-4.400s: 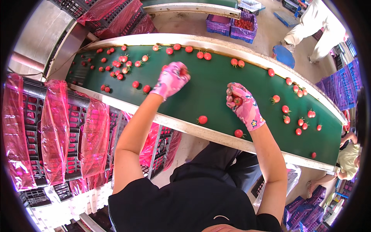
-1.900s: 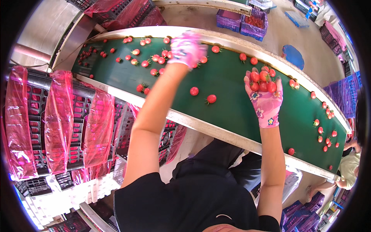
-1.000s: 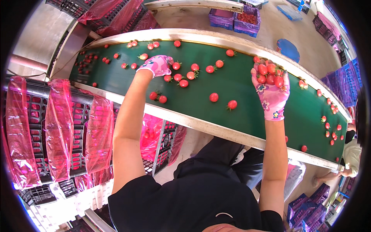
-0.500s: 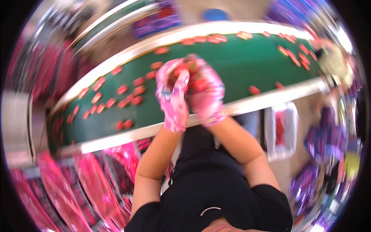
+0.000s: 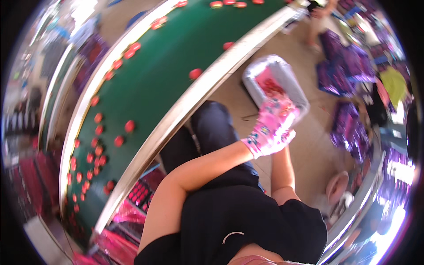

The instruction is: The person picks cherry tomatoes from a moving conveyor belt by hand and places them into a white bin on the floor.

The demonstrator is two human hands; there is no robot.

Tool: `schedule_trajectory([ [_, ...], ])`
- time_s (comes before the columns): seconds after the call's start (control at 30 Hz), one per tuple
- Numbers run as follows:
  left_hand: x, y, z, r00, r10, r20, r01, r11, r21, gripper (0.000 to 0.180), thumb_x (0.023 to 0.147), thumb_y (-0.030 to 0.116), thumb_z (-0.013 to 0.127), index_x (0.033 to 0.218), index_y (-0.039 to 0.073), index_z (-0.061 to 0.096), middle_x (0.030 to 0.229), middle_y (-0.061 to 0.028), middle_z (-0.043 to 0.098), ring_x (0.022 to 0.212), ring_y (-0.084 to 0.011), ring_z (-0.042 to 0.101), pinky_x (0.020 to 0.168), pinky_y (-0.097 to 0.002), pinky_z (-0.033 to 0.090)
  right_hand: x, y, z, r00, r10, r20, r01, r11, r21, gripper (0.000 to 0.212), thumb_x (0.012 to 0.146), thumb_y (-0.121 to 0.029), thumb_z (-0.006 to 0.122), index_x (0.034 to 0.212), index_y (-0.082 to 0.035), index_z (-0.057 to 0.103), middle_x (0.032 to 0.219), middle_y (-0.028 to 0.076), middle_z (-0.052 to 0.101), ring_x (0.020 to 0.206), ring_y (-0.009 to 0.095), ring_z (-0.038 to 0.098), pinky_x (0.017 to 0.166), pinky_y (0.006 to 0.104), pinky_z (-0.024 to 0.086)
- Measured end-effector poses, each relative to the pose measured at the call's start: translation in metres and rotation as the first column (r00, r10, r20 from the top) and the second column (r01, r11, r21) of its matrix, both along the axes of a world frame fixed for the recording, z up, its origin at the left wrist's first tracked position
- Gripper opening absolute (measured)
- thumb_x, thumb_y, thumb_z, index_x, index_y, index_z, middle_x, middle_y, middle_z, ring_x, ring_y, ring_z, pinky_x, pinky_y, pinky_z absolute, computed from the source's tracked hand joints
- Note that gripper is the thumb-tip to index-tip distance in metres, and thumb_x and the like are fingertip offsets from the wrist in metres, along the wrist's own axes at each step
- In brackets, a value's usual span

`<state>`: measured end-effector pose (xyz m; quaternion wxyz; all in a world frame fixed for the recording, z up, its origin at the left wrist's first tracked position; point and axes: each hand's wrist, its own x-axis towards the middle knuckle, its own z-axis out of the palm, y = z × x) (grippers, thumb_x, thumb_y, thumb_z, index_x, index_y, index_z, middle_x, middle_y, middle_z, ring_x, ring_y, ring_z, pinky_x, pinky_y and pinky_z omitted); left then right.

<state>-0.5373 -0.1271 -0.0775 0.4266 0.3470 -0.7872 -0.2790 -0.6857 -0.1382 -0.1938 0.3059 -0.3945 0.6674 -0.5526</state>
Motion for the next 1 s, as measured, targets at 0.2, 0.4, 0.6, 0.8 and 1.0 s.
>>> schedule_trajectory([
  [0.2, 0.116, 0.048, 0.007, 0.988, -0.09, 0.122, 0.097, 0.993, -0.061, 0.051, 0.085, 0.028, 0.063, 0.132, 0.011, 0.051, 0.134, -0.0114, 0.05, 0.129, -0.0322, 0.046, 0.106, -0.0446, 0.04, -0.107, -0.036, -0.087, 0.993, 0.043, -0.106, -0.027, 0.99, 0.141, 0.044, 0.1, -0.033, 0.047, 0.132, -0.003, 0.051, 0.122, 0.014, 0.059, 0.104, 0.024, 0.062, 0.088, 0.0329, 0.053],
  [0.4, 0.331, 0.121, 0.054, 0.702, 0.609, 0.369, -0.572, 0.791, -0.217, 0.025, 0.078, 0.007, 0.058, 0.103, 0.007, 0.064, 0.088, -0.0121, 0.064, 0.081, -0.0331, 0.063, 0.071, -0.0432, 0.052, -0.117, -0.069, -0.094, 0.984, 0.012, -0.177, -0.009, 1.0, 0.014, 0.047, 0.101, -0.036, 0.047, 0.133, -0.002, 0.051, 0.126, 0.016, 0.058, 0.108, 0.028, 0.062, 0.09, 0.035, 0.054],
  [0.6, 0.477, 0.223, 0.042, 0.272, 0.583, 0.766, -0.958, 0.239, 0.158, 0.03, 0.085, 0.015, 0.068, 0.114, 0.01, 0.064, 0.106, -0.0112, 0.066, 0.098, -0.0301, 0.064, 0.086, -0.0373, 0.053, 0.118, -0.057, 0.101, 0.678, 0.236, -0.696, -0.647, 0.641, -0.413, 0.031, 0.092, -0.013, 0.055, 0.119, 0.001, 0.061, 0.121, 0.016, 0.059, 0.108, 0.029, 0.062, 0.091, 0.0372, 0.056],
  [0.8, 0.495, 0.221, 0.011, 0.641, 0.64, 0.423, -0.713, 0.292, 0.638, 0.028, 0.083, 0.007, 0.072, 0.109, 0.002, 0.063, 0.09, -0.0042, 0.067, 0.083, -0.0113, 0.062, 0.077, -0.0267, 0.052, 0.406, -0.013, 0.175, 0.096, 0.808, -0.581, -0.978, -0.033, -0.206, 0.019, 0.084, 0.0, 0.065, 0.103, -0.003, 0.066, 0.105, 0.012, 0.065, 0.096, 0.024, 0.065, 0.083, 0.0321, 0.054],
  [1.0, 0.517, 0.225, 0.026, 0.156, 0.855, -0.495, -0.128, 0.514, 0.848, 0.024, 0.083, 0.003, 0.062, 0.107, -0.002, 0.061, 0.089, -0.0082, 0.064, 0.074, -0.0189, 0.066, 0.066, -0.0274, 0.055, 0.535, 0.016, 0.113, -0.357, 0.365, -0.86, -0.933, -0.103, 0.344, 0.03, 0.079, -0.015, 0.066, 0.108, -0.006, 0.066, 0.102, 0.012, 0.061, 0.098, 0.03, 0.059, 0.085, 0.0391, 0.049],
])
